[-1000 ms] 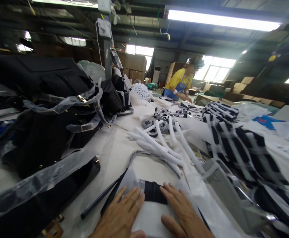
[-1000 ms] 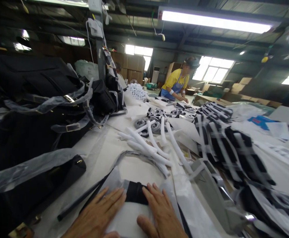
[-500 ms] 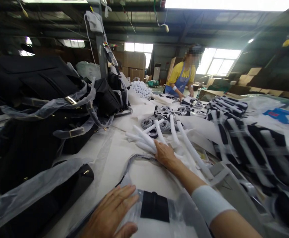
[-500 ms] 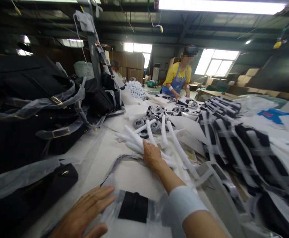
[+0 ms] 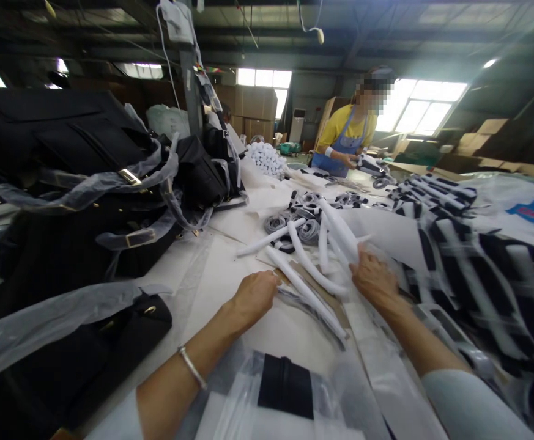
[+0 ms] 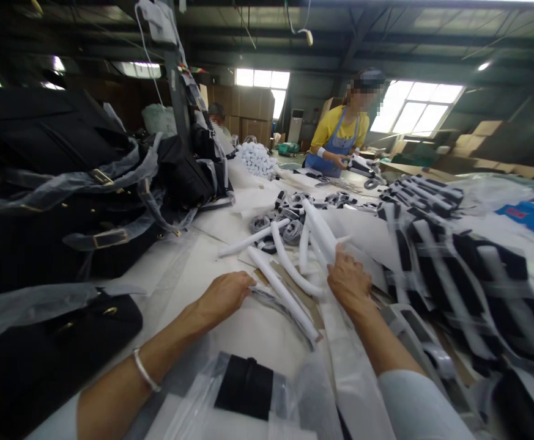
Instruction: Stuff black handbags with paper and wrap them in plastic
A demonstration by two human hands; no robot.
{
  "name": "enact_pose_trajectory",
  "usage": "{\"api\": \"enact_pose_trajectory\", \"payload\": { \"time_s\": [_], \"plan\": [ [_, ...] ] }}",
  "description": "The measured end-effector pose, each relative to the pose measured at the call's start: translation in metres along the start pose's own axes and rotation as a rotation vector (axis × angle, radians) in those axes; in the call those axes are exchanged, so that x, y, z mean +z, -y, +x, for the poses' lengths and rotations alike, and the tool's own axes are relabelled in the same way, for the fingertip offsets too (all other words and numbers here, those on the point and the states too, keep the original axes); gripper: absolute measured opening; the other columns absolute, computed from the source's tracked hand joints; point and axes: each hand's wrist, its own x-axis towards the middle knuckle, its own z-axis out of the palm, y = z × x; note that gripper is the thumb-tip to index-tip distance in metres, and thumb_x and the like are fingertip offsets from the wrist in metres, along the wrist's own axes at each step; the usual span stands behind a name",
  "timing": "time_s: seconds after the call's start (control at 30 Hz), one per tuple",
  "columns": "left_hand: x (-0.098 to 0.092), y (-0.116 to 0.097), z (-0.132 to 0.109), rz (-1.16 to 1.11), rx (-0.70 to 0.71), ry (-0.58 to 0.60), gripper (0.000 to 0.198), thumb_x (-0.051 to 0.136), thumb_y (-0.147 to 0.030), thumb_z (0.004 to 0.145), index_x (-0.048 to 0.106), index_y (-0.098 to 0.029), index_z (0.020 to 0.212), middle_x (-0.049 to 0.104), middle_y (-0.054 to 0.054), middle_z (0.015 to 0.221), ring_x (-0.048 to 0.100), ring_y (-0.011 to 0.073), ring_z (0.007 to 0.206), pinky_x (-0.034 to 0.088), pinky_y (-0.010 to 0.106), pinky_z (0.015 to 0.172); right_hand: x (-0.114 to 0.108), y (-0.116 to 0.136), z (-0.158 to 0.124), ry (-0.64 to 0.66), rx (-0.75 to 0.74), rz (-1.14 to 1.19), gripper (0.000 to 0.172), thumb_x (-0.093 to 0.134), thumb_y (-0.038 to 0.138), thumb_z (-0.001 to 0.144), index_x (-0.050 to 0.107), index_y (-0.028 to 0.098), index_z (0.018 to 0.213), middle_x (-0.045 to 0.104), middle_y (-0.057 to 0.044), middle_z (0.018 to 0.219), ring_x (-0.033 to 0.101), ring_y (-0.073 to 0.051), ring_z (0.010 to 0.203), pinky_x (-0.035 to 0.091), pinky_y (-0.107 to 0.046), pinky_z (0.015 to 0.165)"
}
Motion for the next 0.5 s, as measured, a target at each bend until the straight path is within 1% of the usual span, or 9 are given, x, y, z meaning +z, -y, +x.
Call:
{"api": "enact_pose_trajectory", "payload": {
  "time_s": [0.1,0.2,0.3,0.4,0.5],
  "plan": [
    [0.016,0.0,0.024,0.001,0.06,0.053,0.029,0.045,-0.007,0.087,0.072,-0.018,0.092,0.073,0.01,0.098,0.069,0.0268,0.093,0.052,0.035,0.081,0.028,-0.011,-0.005,0.082,-0.02,0.009,0.06,0.028,0.036,0.1,0.026,0.008,0.153,0.048,-0.027,0.143,0.059,-0.038,0.116,0.045,-0.051,0.093],
    [0.027,-0.001,0.045,0.012,0.134,0.105,0.024,0.05,-0.007,0.085,0.072,-0.016,0.085,0.073,0.011,0.098,0.069,0.0279,0.091,0.052,0.035,0.078,0.044,-0.017,-0.006,0.121,-0.017,0.046,0.065,0.024,0.039,0.1,0.024,0.003,0.154,0.041,-0.027,0.148,0.058,-0.039,0.118,0.045,-0.052,0.095],
    [0.031,-0.001,0.062,0.024,0.217,0.151,0.019,0.055,-0.008,0.084,0.071,-0.017,0.08,0.072,0.011,0.101,0.069,0.0275,0.091,0.052,0.034,0.079,0.047,-0.019,-0.004,0.127,-0.015,0.056,0.068,0.023,0.042,0.1,0.022,0.001,0.153,0.042,-0.029,0.147,0.06,-0.04,0.114,0.045,-0.054,0.094],
    [0.031,0.0,0.074,0.042,0.291,0.19,0.018,0.057,-0.008,0.084,0.071,-0.019,0.083,0.07,0.009,0.107,0.068,0.0262,0.095,0.051,0.033,0.082,0.046,-0.018,-0.006,0.101,-0.008,0.061,0.068,0.021,0.043,0.1,0.022,0.001,0.153,0.045,-0.03,0.145,0.061,-0.04,0.112,0.046,-0.055,0.091],
    [0.031,0.002,0.079,0.075,0.305,0.216,0.021,0.054,-0.005,0.085,0.07,-0.018,0.083,0.068,0.01,0.109,0.067,0.0243,0.094,0.052,0.033,0.083,0.045,-0.015,-0.01,0.064,-0.003,0.05,0.068,0.022,0.043,0.1,0.023,0.0,0.153,0.044,-0.031,0.145,0.061,-0.039,0.11,0.047,-0.053,0.089]
  ]
}}
